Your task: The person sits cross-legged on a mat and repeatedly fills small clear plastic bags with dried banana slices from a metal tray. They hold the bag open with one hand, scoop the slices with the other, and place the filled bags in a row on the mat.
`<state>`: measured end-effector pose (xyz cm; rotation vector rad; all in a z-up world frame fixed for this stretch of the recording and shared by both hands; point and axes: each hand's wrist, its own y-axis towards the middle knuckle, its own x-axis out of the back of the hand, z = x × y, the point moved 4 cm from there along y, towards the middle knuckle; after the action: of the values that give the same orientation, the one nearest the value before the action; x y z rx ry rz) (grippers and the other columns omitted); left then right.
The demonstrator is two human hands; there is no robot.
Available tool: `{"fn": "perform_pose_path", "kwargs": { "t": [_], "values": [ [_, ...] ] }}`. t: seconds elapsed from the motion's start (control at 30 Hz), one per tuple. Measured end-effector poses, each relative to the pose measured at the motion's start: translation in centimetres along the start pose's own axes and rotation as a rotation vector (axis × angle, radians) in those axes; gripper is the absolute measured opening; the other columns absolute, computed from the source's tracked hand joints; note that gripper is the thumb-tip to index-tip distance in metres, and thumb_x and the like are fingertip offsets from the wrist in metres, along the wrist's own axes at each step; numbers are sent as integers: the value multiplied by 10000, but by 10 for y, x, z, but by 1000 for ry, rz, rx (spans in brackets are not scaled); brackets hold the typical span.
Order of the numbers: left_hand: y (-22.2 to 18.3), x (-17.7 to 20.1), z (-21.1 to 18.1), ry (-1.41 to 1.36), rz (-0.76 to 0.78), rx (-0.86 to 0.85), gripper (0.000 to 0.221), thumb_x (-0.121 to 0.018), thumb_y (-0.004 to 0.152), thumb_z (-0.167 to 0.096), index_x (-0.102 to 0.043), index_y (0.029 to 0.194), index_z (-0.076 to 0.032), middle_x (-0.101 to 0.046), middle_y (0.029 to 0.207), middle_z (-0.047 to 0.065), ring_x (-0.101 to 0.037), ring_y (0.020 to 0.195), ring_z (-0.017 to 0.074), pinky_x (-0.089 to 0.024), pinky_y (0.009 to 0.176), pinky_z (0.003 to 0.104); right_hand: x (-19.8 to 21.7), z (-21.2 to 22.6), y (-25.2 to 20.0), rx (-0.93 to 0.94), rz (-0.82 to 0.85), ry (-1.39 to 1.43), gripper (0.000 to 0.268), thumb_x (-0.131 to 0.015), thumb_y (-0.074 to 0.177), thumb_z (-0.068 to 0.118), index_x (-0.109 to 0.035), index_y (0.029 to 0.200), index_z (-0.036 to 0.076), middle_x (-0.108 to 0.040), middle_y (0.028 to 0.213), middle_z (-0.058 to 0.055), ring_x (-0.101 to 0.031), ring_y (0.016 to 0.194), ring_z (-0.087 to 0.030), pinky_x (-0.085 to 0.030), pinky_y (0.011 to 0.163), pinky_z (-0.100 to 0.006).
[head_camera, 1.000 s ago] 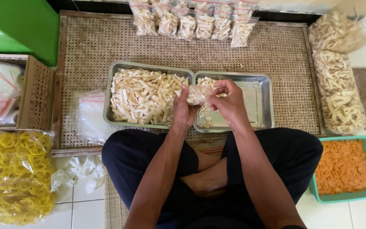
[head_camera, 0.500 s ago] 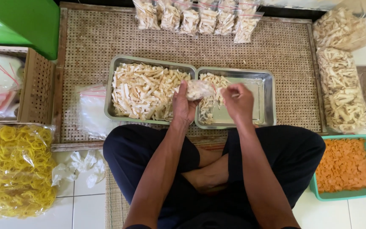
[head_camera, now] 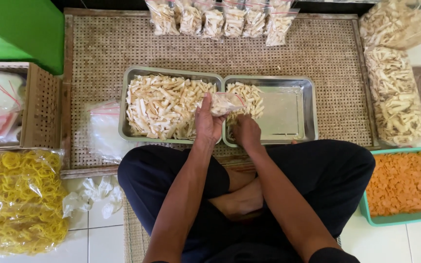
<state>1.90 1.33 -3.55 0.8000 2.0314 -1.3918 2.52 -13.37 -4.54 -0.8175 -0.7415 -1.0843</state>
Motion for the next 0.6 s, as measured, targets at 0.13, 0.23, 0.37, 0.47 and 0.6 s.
{"fn": "perform_pose_path", "kwargs": {
  "t": [0.13, 0.23, 0.37, 0.47, 0.6],
  "values": [
    [5, 3, -1, -43, -20, -13, 378, -846, 866, -287, -623, 1050, -44, -718, 979, 210, -742, 804, 435, -662, 567, 569, -5, -49, 0, -97, 161, -76, 213, -734, 911, 263, -718, 1064, 115, -655, 996, -126, -701, 1015, -377, -573, 853, -562],
    [5, 2, 0, -35, -2, -26, 381, -857, 849, -312, -635, 1034, -62, -723, 950, 196, -748, 771, 408, -665, 531, 544, 23, -42, -15, -116, 146, -71, 284, -706, 944, 251, -706, 1151, 56, -654, 1058, -185, -681, 1061, -423, -552, 903, -575],
    [-1, -1, 2, -6, -2, -4, 355, -830, 876, -307, -635, 1053, -68, -717, 966, 203, -745, 782, 420, -668, 545, 538, 32, -16, -23, -166, 209, -90, 562, -798, 890, 427, -658, 1304, 74, -616, 1202, -200, -651, 1149, -473, -538, 967, -613],
    [-4, -2, -2, -9, 9, -9, 328, -820, 885, -297, -648, 1034, -60, -723, 955, 209, -748, 761, 415, -670, 527, 524, 19, -5, -20, -119, 233, -105, 468, -806, 884, 280, -671, 1282, 74, -591, 1199, -213, -655, 1112, -533, -551, 938, -632],
    [1, 1, -2, -27, 25, -26, 336, -833, 878, -294, -651, 1017, -48, -727, 939, 215, -750, 742, 413, -672, 509, 523, -7, -17, -7, -76, 204, -158, 213, -753, 903, 186, -749, 1080, 69, -626, 1045, -190, -703, 1007, -503, -586, 870, -576]
  ]
}}
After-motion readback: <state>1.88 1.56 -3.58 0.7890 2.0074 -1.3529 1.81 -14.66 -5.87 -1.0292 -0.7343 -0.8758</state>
